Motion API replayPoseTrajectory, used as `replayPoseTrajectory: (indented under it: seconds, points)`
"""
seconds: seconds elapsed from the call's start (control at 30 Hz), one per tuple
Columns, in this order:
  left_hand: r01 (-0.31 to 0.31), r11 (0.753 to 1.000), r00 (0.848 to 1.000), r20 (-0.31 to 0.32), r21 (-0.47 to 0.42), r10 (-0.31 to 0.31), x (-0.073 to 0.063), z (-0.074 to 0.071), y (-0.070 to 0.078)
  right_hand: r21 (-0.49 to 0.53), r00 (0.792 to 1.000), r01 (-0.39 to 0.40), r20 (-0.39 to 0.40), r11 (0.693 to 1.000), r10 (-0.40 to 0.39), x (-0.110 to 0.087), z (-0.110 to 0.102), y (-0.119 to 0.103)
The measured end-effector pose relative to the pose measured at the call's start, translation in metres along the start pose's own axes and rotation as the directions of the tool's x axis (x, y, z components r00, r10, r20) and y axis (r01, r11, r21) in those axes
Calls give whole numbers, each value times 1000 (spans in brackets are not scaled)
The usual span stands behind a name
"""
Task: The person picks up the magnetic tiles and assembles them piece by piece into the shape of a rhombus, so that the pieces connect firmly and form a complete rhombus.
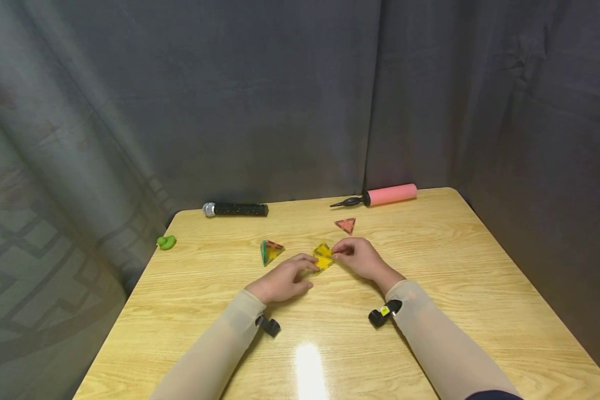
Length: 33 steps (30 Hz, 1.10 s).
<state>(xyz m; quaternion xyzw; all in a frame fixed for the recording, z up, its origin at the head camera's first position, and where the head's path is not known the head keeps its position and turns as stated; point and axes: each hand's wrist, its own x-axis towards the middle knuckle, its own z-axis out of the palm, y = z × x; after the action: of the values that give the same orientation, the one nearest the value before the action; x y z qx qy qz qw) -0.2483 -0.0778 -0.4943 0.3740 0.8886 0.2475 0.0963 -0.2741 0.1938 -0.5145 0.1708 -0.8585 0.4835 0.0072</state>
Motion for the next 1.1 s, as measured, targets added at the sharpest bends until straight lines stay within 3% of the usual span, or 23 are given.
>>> replayPoseTrajectory:
  seconds: [0.63,0.9,1.1]
  points:
    - [-19,1000,1000,11,16,19,2,0,-4,-2,998,-38,-57,999,38,4,-13,7]
    - [-15,1000,1000,17,-11,16,2,0,-5,-34,995,-40,-93,999,37,6,-27,3]
    - [-16,1000,1000,16,-14,16,2,1,-6,-60,991,-84,-112,995,77,15,-41,8]
